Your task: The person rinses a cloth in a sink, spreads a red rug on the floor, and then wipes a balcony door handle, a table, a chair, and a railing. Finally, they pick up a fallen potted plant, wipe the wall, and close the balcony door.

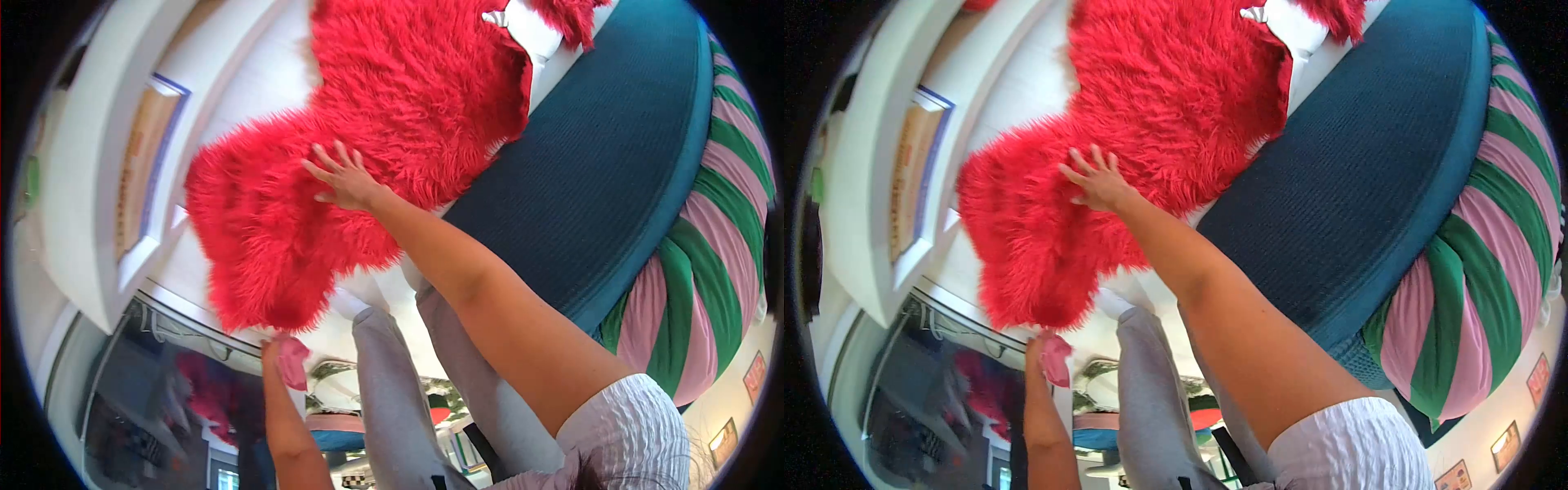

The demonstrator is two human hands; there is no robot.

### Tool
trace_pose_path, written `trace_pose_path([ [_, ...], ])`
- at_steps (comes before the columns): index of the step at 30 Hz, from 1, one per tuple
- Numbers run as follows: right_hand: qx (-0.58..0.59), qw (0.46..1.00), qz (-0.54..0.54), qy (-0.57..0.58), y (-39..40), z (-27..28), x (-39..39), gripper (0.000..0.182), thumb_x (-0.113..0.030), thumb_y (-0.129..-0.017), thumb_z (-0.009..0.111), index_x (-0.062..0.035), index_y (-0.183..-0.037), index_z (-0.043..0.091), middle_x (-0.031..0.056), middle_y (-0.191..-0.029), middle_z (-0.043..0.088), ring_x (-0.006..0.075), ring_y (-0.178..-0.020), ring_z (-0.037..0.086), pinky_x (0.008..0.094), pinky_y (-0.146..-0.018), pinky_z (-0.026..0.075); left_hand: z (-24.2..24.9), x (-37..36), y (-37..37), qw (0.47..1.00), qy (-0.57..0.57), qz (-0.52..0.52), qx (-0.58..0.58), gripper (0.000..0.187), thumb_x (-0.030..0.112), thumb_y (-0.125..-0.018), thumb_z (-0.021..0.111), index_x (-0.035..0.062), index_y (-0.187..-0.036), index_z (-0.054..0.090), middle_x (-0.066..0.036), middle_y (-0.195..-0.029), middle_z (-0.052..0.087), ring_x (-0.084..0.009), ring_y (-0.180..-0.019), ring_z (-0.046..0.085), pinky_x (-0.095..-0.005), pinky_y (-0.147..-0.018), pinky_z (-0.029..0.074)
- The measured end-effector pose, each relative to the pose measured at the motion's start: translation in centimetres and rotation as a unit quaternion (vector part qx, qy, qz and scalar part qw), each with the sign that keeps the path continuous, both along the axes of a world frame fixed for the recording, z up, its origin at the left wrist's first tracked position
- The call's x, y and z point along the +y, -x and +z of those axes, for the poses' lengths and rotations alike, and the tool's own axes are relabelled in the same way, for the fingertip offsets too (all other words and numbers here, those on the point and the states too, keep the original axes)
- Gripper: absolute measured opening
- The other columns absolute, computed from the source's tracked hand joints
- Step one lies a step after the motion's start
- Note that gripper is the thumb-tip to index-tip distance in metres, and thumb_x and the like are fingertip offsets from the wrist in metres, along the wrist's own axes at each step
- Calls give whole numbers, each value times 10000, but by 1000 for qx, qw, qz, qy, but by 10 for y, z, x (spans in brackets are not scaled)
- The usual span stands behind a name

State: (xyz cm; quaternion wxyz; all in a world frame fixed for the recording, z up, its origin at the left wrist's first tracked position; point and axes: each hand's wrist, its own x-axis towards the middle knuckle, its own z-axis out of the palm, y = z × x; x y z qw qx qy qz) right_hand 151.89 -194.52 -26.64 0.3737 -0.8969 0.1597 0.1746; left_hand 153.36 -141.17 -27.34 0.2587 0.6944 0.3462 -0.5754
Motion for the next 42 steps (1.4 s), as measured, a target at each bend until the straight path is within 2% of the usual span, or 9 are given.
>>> trace_pose_path([
  [7, 357, 908, -208, -67, 101, 92, -80, 482, -243, -767, 563, -166, -1241, 515, 148, -1441, 293, 432, -1293, 286, 575, -966, 343, 157, -196, 2, 978, 7, -181, -104, 767, 178, -605, 793, -57, -1255, 459, -176, -1119, 591, -226, -1021, 565, -316, -899, 438],
  [11, 213, 903, -373, 12, 137, 95, -176, 238, -182, -760, 574, -67, -952, 654, 202, -1040, 619, 355, -1057, 555, 437, -898, 449, 191, -295, -24, 931, 22, -298, -207, 623, 282, -678, 748, -27, -1183, 556, -213, -1132, 596, -259, -1040, 577, -342, -904, 439],
  [14, 113, 833, -532, 104, 137, 108, -236, 274, -160, -746, 646, -118, -1016, 629, 263, -1383, 276, 380, -1131, 478, 426, -888, 455, 213, -370, -50, 922, 76, -279, -256, 622, 326, -711, 719, -20, -1198, 548, -212, -1164, 584, -275, -1048, 575, -353, -912, 433],
  [20, 162, 811, -562, 0, 144, 57, -315, 434, -227, -756, 645, -161, -1179, 573, 240, -1436, 226, 427, -1167, 445, 457, -994, 386, 245, -490, -80, 871, 140, -338, -326, 491, 303, -764, 691, 7, -1144, 596, -206, -1090, 621, -275, -1001, 595, -353, -885, 442],
  [22, 204, 627, -726, -195, 147, 62, -331, 509, -271, -774, 595, -89, -1244, 521, 247, -1421, 281, 437, -1208, 409, 435, -1034, 346, 253, -525, -98, 839, 127, -398, -349, 469, 291, -773, 693, 7, -1134, 601, -193, -1061, 634, -262, -966, 604, -346, -860, 455],
  [31, 69, 664, -723, 176, 114, 78, -376, 384, -86, -716, 498, -8, -1088, 550, 250, -1231, 462, 397, -1113, 469, 419, -954, 389, 261, -698, -191, 813, 185, -472, -287, 387, 282, -809, 655, 36, -1105, 618, -163, -1043, 643, -244, -966, 602, -341, -853, 455],
  [38, -13, 723, -676, -140, 17, 26, -461, 421, -147, -831, 534, -159, -1251, 508, 130, -1157, 594, 268, -1077, 557, 423, -894, 451, 240, -914, -190, 793, 277, -487, -238, 369, 263, -817, 650, 39, -1108, 618, -137, -1067, 635, -229, -985, 586, -328, -885, 433],
  [41, -6, 428, -791, -437, 14, 9, -507, 500, -307, -825, 608, -110, -1264, 476, 124, -1272, 518, 349, -1150, 491, 514, -937, 406, 221, -988, -173, 769, 318, -501, -235, 361, 253, -820, 651, 43, -1113, 617, -133, -1047, 636, -218, -964, 584, -318, -883, 432],
  [42, -48, 181, -810, -556, 25, 2, -531, 614, -395, -803, 632, -125, -1308, 411, 92, -1343, 437, 371, -1199, 430, 556, -955, 372, 212, -1011, -165, 775, 319, -498, -225, 361, 243, -820, 648, 37, -1115, 615, -132, -1037, 635, -215, -957, 582, -314, -879, 434],
])
